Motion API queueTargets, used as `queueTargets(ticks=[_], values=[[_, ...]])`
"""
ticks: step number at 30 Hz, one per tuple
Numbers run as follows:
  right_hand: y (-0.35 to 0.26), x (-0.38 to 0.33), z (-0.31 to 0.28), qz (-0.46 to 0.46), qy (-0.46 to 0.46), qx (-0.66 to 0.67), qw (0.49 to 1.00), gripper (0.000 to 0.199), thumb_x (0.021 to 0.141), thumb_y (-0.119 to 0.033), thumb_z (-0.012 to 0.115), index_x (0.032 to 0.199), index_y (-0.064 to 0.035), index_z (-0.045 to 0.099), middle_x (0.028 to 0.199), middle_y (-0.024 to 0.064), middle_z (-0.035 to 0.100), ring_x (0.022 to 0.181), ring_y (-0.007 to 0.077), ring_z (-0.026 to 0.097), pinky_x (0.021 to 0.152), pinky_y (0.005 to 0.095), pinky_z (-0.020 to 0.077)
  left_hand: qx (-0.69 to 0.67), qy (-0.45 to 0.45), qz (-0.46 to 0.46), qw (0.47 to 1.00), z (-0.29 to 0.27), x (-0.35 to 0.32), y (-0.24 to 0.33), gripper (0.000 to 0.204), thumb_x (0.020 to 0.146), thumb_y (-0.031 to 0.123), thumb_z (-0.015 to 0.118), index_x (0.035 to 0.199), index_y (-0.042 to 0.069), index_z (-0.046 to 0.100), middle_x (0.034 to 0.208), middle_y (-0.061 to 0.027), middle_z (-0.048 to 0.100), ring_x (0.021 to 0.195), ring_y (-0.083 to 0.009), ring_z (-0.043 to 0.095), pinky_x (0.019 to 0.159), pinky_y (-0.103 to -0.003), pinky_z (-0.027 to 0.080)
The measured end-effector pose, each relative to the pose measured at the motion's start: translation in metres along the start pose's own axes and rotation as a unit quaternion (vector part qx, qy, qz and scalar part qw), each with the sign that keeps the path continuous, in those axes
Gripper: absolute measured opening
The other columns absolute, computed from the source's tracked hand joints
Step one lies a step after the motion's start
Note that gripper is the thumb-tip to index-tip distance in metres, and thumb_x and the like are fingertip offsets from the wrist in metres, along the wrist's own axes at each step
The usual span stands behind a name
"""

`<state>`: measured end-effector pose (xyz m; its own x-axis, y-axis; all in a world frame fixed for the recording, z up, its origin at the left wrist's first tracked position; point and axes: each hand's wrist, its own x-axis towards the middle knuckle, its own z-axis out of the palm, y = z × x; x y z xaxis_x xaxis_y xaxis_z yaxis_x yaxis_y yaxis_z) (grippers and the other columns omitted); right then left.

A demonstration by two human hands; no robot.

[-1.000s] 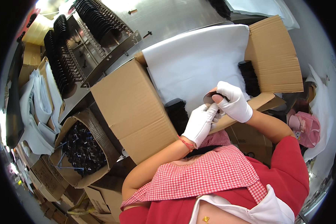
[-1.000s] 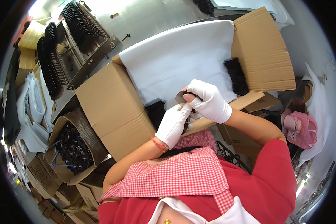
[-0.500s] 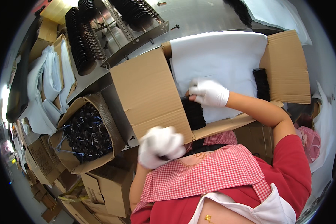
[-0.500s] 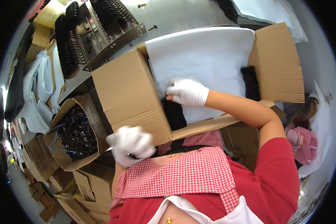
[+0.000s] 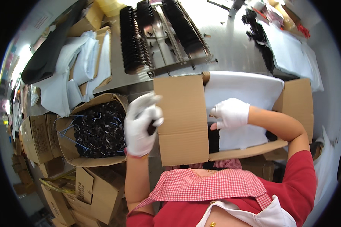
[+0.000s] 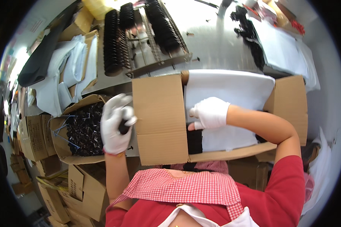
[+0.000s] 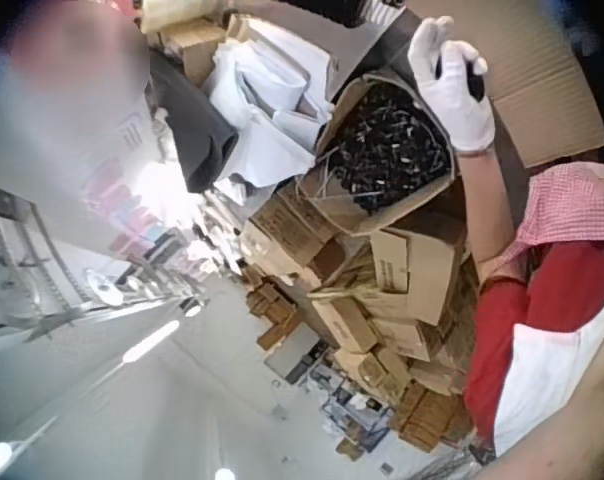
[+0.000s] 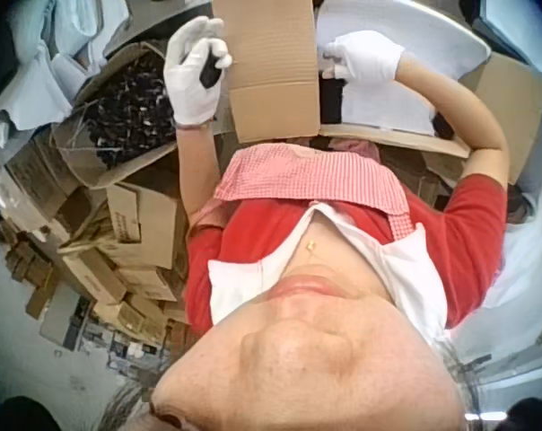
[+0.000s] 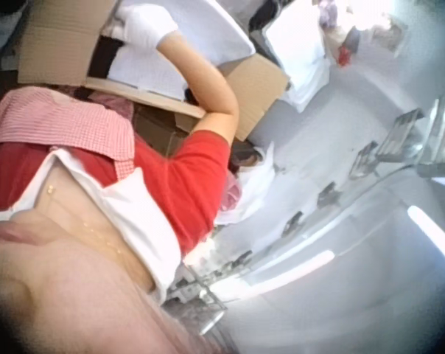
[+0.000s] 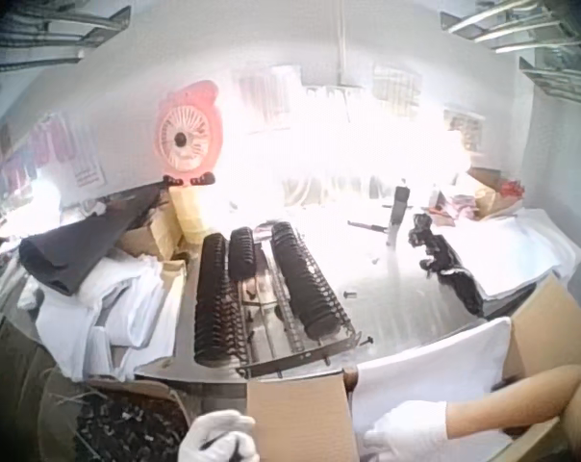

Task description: The person repeatedly picks up small black components and inserts them into slots on a metal rack, then places the filled rack onto a larger metal shelving unit. The person also moves a cardboard box and handles a white foam sheet during the process.

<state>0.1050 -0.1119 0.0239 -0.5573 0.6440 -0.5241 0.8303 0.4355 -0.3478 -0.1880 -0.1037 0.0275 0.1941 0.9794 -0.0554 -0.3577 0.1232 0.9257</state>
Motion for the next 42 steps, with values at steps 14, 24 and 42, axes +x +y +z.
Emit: queueTargets(ticks=[14, 24, 42], values=[[0.066, 0.271, -0.201, -0.069, 0.317, 0.566, 0.758, 0.076, 0.081, -0.005, 0.074, 0.145, 0.0073, 0.035, 0.124, 0.0172, 0.059, 0.106, 0.0219, 0.062, 0.095, 0.0318, 0.0487, 0.541, 0.048, 0.122, 0.83, 0.056, 0.118, -0.071, 0.032, 0.085, 0.002, 0.053, 0.116, 0.005, 0.06, 0.107, -0.0187, 0.058, 0.097, -0.0397, 0.061, 0.083, -0.047, 0.052], [0.043, 0.296, -0.164, -0.033, 0.561, 0.128, 0.817, 0.05, 0.086, -0.003, 0.062, 0.135, -0.0061, 0.053, 0.096, 0.0223, 0.069, 0.086, 0.0336, 0.069, 0.083, 0.039, 0.0535, 0.578, 0.075, 0.154, 0.798, 0.053, 0.119, -0.078, 0.015, 0.087, 0.007, 0.057, 0.102, 0.007, 0.058, 0.095, -0.0136, 0.06, 0.083, -0.033, 0.066, 0.07, -0.044, 0.056], [-0.008, 0.139, -0.177, -0.234, 0.207, 0.067, 0.948, 0.033, 0.093, -0.019, 0.062, 0.121, -0.0038, 0.066, 0.114, 0.0152, 0.068, 0.104, 0.0207, 0.066, 0.093, 0.0341, 0.0504, -0.448, 0.141, -0.073, 0.88, 0.057, 0.127, 0.0, 0.021, 0.1, 0.027, 0.059, 0.118, 0.02, 0.051, 0.113, -0.0007, 0.056, 0.101, -0.0152, 0.058, 0.076, -0.032, 0.054]])
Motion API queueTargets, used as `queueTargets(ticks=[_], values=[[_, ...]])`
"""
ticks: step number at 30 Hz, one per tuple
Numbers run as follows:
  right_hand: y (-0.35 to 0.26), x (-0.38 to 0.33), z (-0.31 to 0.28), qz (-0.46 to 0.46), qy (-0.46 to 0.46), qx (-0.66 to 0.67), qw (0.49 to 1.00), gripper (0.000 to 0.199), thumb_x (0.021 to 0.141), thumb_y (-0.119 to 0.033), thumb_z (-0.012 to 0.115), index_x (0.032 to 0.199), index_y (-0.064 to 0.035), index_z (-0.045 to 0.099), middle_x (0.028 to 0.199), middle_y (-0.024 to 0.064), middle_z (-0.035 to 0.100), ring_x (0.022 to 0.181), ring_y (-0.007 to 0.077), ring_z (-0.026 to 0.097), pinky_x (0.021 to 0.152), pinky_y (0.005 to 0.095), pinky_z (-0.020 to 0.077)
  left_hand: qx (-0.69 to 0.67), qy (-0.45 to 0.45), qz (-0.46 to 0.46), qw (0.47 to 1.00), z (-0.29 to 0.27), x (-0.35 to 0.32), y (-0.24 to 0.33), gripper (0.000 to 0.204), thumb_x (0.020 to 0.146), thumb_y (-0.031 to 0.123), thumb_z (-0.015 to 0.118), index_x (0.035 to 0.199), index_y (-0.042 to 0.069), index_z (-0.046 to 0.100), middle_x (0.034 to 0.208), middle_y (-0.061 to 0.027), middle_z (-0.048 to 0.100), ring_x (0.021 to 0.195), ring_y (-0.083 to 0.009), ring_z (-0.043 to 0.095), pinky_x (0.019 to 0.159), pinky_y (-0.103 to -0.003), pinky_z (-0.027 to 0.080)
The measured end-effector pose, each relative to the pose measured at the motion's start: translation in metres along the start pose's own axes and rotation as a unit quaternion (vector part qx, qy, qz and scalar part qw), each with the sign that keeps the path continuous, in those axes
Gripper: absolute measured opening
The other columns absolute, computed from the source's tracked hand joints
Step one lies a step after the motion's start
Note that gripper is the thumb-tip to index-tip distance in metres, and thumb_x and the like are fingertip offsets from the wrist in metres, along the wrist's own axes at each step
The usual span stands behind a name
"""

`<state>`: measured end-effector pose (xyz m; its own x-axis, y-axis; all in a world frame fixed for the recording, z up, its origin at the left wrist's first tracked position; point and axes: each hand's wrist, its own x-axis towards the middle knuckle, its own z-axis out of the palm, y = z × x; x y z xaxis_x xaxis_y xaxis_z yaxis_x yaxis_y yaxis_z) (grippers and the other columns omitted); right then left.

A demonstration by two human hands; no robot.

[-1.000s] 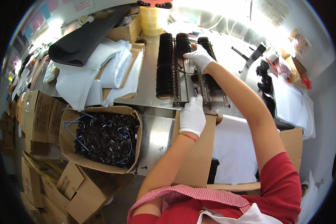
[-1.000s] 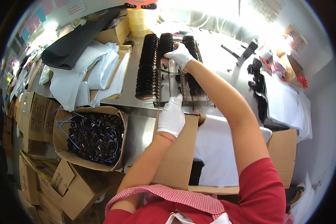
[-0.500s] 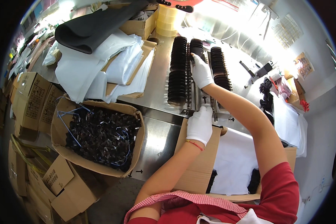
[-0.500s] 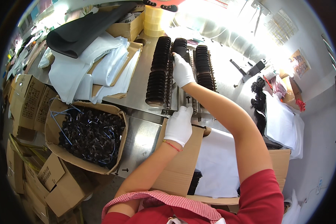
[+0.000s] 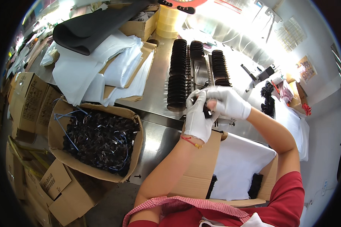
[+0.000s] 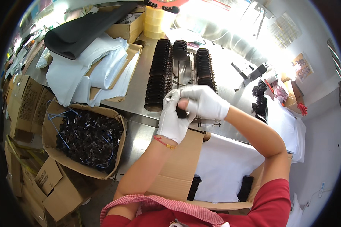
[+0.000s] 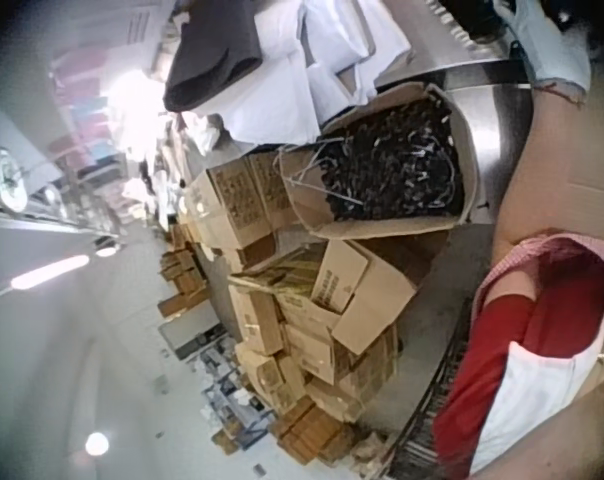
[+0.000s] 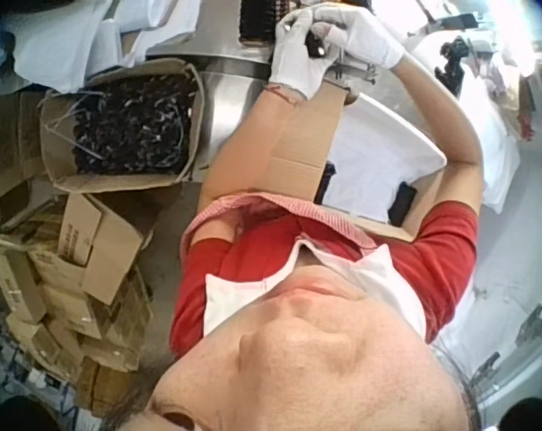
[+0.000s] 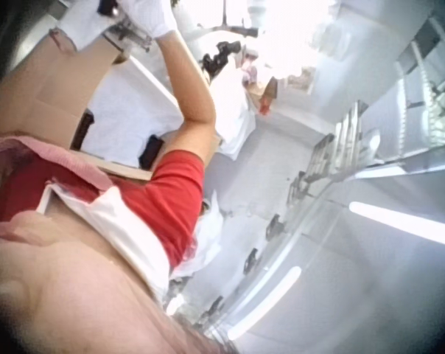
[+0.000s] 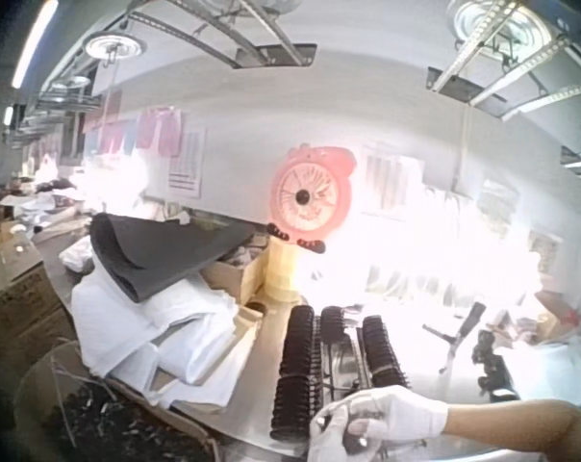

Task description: The person repeatedly picks up small black components and inserts them into slots on a metal rack, then places the filled rack onto a larger metal shelving unit. The person also moves a cardboard box and handles a white foam sheet during the process.

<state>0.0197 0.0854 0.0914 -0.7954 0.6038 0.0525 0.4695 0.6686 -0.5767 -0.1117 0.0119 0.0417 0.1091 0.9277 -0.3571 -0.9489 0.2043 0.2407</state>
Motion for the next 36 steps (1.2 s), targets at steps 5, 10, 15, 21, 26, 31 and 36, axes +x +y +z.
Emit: queueTargets(ticks=[5, 10, 15, 21, 26, 31, 36], values=[[0.073, 0.082, -0.017, 0.254, 0.254, 0.147, 0.922, 0.054, 0.09, -0.023, 0.07, 0.134, 0.0029, 0.053, 0.122, 0.0176, 0.065, 0.106, 0.0209, 0.064, 0.095, 0.0312, 0.0493, 0.368, 0.01, 0.101, 0.924, -0.033, 0.01, -0.018, 0.016, 0.09, 0.008, 0.067, 0.097, 0.01, 0.053, 0.095, -0.0049, 0.062, 0.082, -0.0155, 0.063, 0.07, -0.029, 0.053], [0.177, 0.125, -0.019, 0.224, 0.305, 0.264, 0.887, 0.08, 0.074, -0.012, 0.082, 0.14, 0.0074, 0.041, 0.142, 0.0194, 0.047, 0.122, 0.0237, 0.053, 0.102, 0.032, 0.0443, 0.805, 0.006, 0.271, 0.527, -0.05, 0.003, -0.039, 0.014, 0.084, 0.009, 0.061, 0.098, 0.006, 0.059, 0.103, -0.0155, 0.06, 0.09, -0.036, 0.064, 0.078, -0.044, 0.055], [0.154, 0.145, 0.004, 0.137, 0.283, 0.174, 0.933, 0.046, 0.076, -0.004, 0.076, 0.121, -0.0023, 0.066, 0.102, 0.005, 0.07, 0.089, 0.0122, 0.064, 0.084, 0.0263, 0.0517, 0.817, -0.021, 0.276, 0.505, -0.06, 0.006, -0.033, 0.015, 0.078, 0.001, 0.058, 0.092, 0.004, 0.06, 0.095, -0.0159, 0.059, 0.083, -0.0381, 0.062, 0.076, -0.045, 0.053], [0.124, 0.153, 0.034, 0.223, 0.334, -0.054, 0.914, 0.045, 0.088, -0.007, 0.063, 0.132, -0.0124, 0.06, 0.102, 0.0241, 0.069, 0.09, 0.0368, 0.068, 0.081, 0.0402, 0.0523, 0.814, -0.017, 0.264, 0.517, -0.058, 0.003, -0.031, 0.011, 0.08, -0.001, 0.055, 0.089, 0.004, 0.059, 0.094, -0.0152, 0.058, 0.083, -0.0382, 0.062, 0.075, -0.045, 0.053], [0.154, 0.147, 0.017, -0.012, 0.27, -0.35, 0.897, 0.042, 0.089, 0.001, 0.051, 0.13, -0.0028, 0.056, 0.124, 0.0167, 0.065, 0.105, 0.0317, 0.067, 0.091, 0.0405, 0.0537, 0.82, -0.026, 0.263, 0.507, -0.056, 0.006, -0.038, 0.017, 0.08, 0.0, 0.058, 0.095, 0.004, 0.063, 0.1, -0.0174, 0.059, 0.085, -0.0394, 0.062, 0.077, -0.045, 0.054], [0.073, 0.106, -0.002, 0.176, 0.333, -0.03, 0.926, 0.04, 0.09, -0.001, 0.052, 0.127, -0.0079, 0.064, 0.091, 0.0114, 0.071, 0.079, 0.0196, 0.071, 0.078, 0.0298, 0.0572, 0.49, -0.047, 0.239, 0.837, -0.056, 0.013, -0.035, 0.048, 0.09, 0.014, 0.067, 0.134, 0.008, 0.048, 0.115, -0.0095, 0.06, 0.092, -0.0263, 0.063, 0.084, -0.039, 0.054], [0.001, 0.004, 0.012, -0.008, 0.093, -0.077, 0.993, 0.041, 0.093, -0.011, 0.055, 0.133, -0.0018, 0.058, 0.129, 0.0177, 0.062, 0.118, 0.0331, 0.061, 0.104, 0.0382, 0.0463, 0.004, -0.048, 0.043, 0.998, 0.001, -0.008, -0.003, 0.076, 0.101, 0.031, 0.059, 0.158, 0.021, 0.009, 0.137, -0.0067, 0.039, 0.112, -0.0176, 0.053, 0.099, -0.045, 0.048]])
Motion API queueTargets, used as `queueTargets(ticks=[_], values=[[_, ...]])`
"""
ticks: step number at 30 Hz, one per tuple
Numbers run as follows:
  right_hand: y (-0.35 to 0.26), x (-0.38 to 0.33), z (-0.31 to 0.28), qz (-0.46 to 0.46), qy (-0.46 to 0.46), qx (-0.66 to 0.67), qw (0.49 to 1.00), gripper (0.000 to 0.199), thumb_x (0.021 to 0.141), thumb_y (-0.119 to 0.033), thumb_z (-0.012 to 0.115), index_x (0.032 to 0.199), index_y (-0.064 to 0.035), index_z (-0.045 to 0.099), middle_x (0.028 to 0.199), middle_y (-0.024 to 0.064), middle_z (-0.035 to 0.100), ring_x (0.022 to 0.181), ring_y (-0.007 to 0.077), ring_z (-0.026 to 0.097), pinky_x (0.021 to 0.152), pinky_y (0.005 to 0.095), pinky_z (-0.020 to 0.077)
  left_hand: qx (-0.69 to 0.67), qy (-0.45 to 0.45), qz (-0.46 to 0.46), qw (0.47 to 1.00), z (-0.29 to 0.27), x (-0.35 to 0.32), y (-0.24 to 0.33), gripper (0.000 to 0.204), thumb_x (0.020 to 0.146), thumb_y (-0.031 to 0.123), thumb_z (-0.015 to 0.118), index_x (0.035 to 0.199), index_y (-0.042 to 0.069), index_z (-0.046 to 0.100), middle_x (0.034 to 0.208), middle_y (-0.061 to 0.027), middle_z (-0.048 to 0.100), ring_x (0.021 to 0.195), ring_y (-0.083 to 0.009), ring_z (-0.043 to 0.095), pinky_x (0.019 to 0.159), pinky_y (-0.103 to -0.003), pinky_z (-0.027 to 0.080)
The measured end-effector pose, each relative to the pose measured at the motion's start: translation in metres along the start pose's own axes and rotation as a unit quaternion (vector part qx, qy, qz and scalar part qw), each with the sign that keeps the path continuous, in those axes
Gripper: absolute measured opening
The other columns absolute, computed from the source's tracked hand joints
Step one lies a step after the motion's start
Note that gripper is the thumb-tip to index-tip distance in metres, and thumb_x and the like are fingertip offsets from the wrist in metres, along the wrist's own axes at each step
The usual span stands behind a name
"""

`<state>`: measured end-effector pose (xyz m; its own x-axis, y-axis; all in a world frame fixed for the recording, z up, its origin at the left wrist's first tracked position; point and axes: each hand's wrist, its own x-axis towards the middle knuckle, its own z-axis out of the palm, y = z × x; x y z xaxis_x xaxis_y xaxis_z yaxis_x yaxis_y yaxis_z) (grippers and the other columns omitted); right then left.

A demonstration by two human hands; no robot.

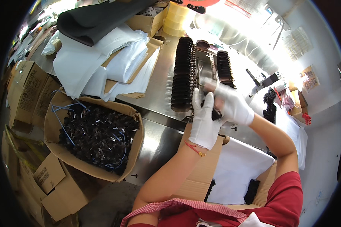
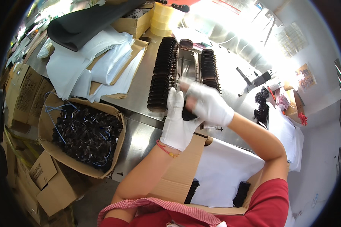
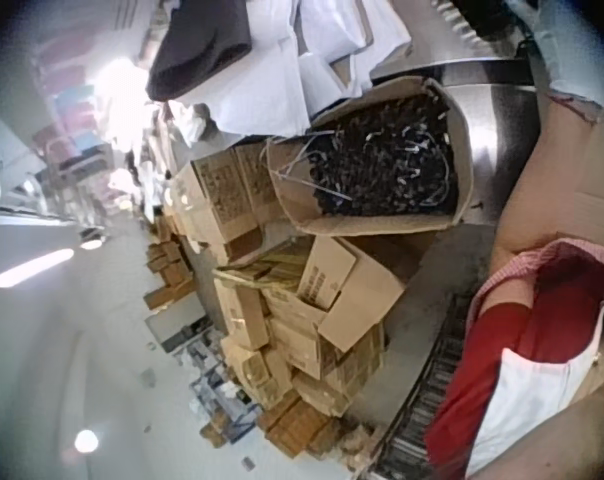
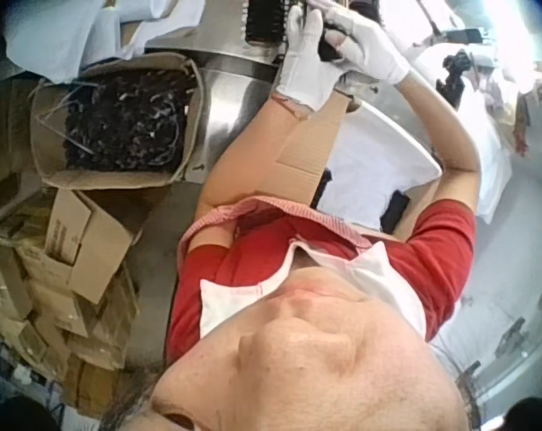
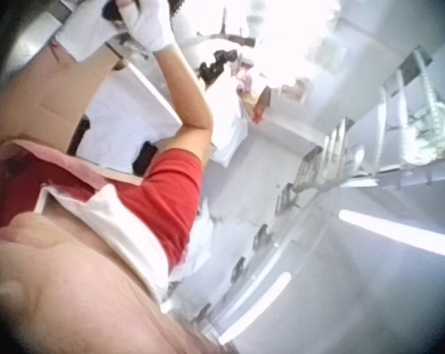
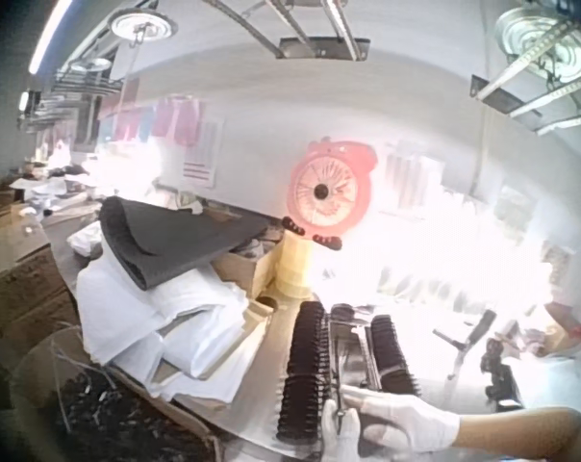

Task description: The person repeatedly picks up small black components and inserts them into slots on a metal rack, then places the filled rack onto a larger metal shelving unit. The person also moves a cardboard box and handles a white foam sheet during the process.

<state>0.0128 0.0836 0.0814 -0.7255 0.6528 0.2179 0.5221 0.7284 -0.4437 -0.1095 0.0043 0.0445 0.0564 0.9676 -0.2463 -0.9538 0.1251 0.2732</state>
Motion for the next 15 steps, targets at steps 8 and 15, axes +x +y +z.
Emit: queueTargets(ticks=[8, 15], values=[[0.099, 0.08, -0.004, 0.252, 0.149, 0.155, 0.943, 0.055, 0.092, -0.029, 0.067, 0.134, 0.0034, 0.05, 0.131, 0.018, 0.058, 0.118, 0.0226, 0.059, 0.1, 0.0348, 0.0465, 0.486, 0.019, 0.045, 0.873, -0.033, 0.003, -0.027, 0.02, 0.085, 0.01, 0.072, 0.102, 0.006, 0.061, 0.095, -0.0062, 0.065, 0.08, -0.0147, 0.063, 0.072, -0.029, 0.053], [0.195, 0.169, 0.044, 0.347, 0.248, 0.467, 0.774, 0.023, 0.091, -0.009, 0.069, 0.112, -0.0101, 0.063, 0.101, 0.0005, 0.066, 0.094, 0.0118, 0.062, 0.075, 0.0269, 0.0515, 0.721, -0.068, 0.2, 0.66, -0.057, 0.004, -0.037, 0.028, 0.081, 0.012, 0.074, 0.103, 0.001, 0.062, 0.112, -0.0194, 0.061, 0.101, -0.0375, 0.061, 0.09, -0.042, 0.051]])
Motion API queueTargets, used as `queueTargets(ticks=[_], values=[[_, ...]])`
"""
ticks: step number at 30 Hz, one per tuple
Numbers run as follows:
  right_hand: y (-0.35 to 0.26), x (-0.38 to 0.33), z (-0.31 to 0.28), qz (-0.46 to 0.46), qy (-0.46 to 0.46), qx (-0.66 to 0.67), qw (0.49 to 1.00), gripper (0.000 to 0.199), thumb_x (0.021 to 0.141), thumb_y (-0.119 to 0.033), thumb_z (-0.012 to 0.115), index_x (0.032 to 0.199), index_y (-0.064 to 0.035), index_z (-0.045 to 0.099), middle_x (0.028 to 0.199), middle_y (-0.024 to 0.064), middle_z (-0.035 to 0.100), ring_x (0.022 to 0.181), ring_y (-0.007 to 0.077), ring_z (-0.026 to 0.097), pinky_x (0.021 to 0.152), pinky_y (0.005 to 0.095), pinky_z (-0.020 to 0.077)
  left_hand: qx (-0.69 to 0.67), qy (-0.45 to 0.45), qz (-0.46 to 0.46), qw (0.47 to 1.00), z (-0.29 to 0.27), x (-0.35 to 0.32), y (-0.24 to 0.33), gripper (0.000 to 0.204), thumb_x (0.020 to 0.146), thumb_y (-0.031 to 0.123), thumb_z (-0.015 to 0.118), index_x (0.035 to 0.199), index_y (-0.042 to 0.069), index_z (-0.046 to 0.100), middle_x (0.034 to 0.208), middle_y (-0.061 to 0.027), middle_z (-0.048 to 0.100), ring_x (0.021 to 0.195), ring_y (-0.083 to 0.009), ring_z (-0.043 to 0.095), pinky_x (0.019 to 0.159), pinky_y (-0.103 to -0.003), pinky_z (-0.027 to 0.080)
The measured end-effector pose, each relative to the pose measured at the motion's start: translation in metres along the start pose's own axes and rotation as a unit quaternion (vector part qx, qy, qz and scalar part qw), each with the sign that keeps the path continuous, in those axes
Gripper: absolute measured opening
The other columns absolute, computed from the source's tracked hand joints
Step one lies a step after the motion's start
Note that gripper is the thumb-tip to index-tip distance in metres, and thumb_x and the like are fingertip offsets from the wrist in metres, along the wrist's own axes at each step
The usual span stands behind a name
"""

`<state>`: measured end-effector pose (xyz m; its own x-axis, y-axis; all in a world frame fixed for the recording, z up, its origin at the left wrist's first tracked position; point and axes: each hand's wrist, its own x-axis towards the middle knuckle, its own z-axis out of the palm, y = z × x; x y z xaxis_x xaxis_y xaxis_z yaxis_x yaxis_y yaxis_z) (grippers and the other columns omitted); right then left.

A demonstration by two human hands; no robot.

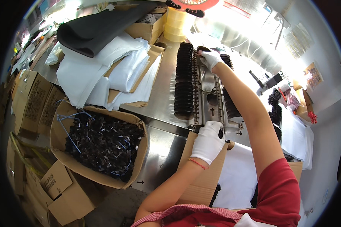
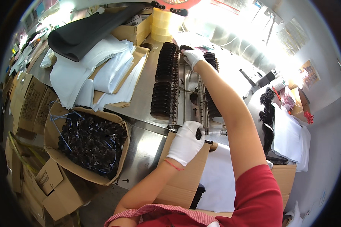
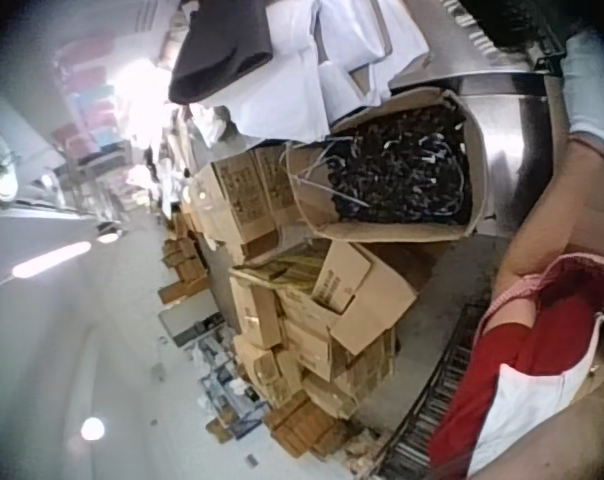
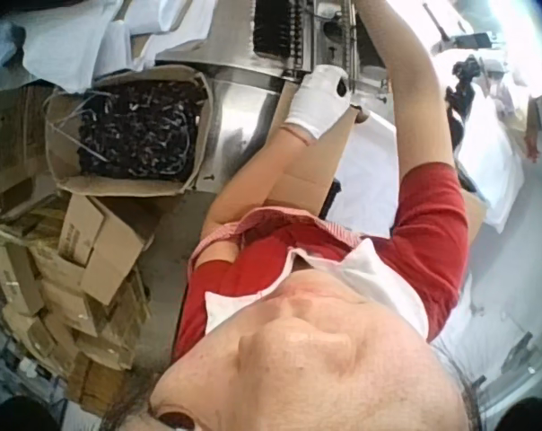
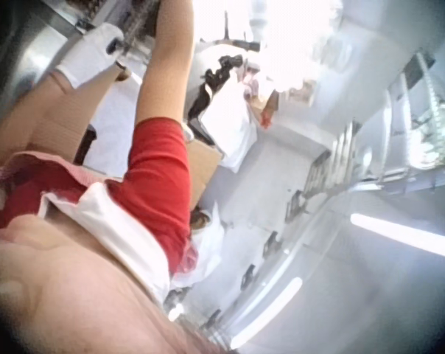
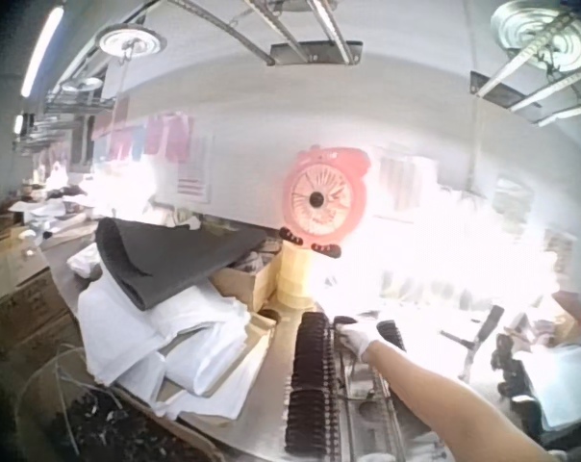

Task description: The person repeatedly picks up small black components and inserts them into slots on a metal rack, then places the filled rack onto a larger metal shelving unit. The person also moves a cardboard box and handles a white foam sheet during the process.

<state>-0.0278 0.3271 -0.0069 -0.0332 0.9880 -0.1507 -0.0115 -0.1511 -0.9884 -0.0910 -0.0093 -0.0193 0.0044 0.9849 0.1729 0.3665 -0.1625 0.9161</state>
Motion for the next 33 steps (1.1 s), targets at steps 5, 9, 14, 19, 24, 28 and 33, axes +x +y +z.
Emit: queueTargets(ticks=[5, 9, 14, 19, 24, 28, 33], values=[[0.022, -0.008, 0.032, -0.31, 0.145, -0.475, 0.811, 0.024, 0.092, -0.019, 0.062, 0.112, -0.0066, 0.067, 0.08, 0.0176, 0.07, 0.072, 0.0244, 0.069, 0.064, 0.0346, 0.0539, -0.02, -0.028, -0.049, 0.998, 0.003, -0.001, 0.001, 0.028, 0.08, 0.013, 0.075, 0.1, 0.0, 0.061, 0.11, -0.0193, 0.059, 0.096, -0.0378, 0.061, 0.087, -0.043, 0.051], [0.016, -0.007, 0.035, -0.398, 0.143, -0.722, 0.548, 0.019, 0.093, -0.013, 0.051, 0.106, -0.0087, 0.065, 0.082, 0.0177, 0.07, 0.077, 0.0292, 0.071, 0.067, 0.0367, 0.0562, -0.02, 0.007, -0.033, 0.999, 0.01, 0.0, 0.002, 0.028, 0.078, 0.013, 0.077, 0.097, 0.0, 0.06, 0.109, -0.0193, 0.059, 0.096, -0.0383, 0.061, 0.087, -0.042, 0.051], [-0.047, -0.045, -0.005, -0.383, 0.105, -0.55, 0.735, 0.027, 0.093, -0.017, 0.057, 0.116, -0.0083, 0.068, 0.092, 0.013, 0.072, 0.081, 0.0266, 0.068, 0.076, 0.0357, 0.0537, -0.161, 0.025, -0.026, 0.986, 0.02, -0.001, 0.0, 0.024, 0.08, 0.008, 0.072, 0.098, 0.0, 0.059, 0.105, -0.0163, 0.06, 0.096, -0.029, 0.061, 0.089, -0.035, 0.05], [-0.044, -0.232, -0.026, -0.381, -0.069, -0.347, 0.854, 0.032, 0.101, -0.012, 0.046, 0.128, -0.0019, 0.059, 0.118, 0.0169, 0.063, 0.107, 0.024, 0.061, 0.093, 0.0345, 0.0473, -0.575, 0.063, -0.187, 0.794, -0.01, -0.006, 0.026, 0.03, 0.093, 0.002, 0.064, 0.121, 0.01, 0.054, 0.114, -0.0008, 0.058, 0.089, -0.0074, 0.057, 0.078, -0.025, 0.051], [-0.011, -0.361, -0.095, -0.333, -0.105, -0.451, 0.821, 0.05, 0.095, -0.038, 0.06, 0.133, -0.006, 0.057, 0.123, 0.0179, 0.054, 0.113, 0.0353, 0.053, 0.1, 0.044, 0.0422, -0.68, -0.018, -0.16, 0.715, 0.024, -0.027, 0.059, 0.051, 0.105, 0.027, 0.048, 0.151, 0.01, 0.031, 0.142, -0.0061, 0.041, 0.128, -0.0172, 0.044, 0.106, -0.035, 0.039], [0.0, -0.417, -0.148, -0.213, -0.11, -0.473, 0.848, 0.061, 0.085, -0.041, 0.068, 0.131, -0.0021, 0.057, 0.118, 0.0205, 0.061, 0.11, 0.0385, 0.059, 0.096, 0.0429, 0.0473, -0.709, -0.122, -0.163, 0.675, 0.078, -0.076, 0.054, 0.043, 0.106, 0.03, 0.045, 0.144, 0.009, 0.043, 0.136, -0.0086, 0.051, 0.125, -0.0224, 0.05, 0.11, -0.038, 0.038], [0.015, -0.47, -0.243, -0.029, -0.094, -0.498, 0.862, 0.037, 0.08, -0.012, 0.068, 0.116, -0.0083, 0.061, 0.105, 0.017, 0.068, 0.095, 0.0381, 0.066, 0.085, 0.0431, 0.0524, -0.544, -0.291, -0.311, 0.723, 0.089, -0.124, 0.078, 0.059, 0.104, 0.028, 0.046, 0.155, 0.007, 0.025, 0.159, -0.0131, 0.027, 0.149, -0.024, 0.022, 0.119, -0.043, 0.017]])
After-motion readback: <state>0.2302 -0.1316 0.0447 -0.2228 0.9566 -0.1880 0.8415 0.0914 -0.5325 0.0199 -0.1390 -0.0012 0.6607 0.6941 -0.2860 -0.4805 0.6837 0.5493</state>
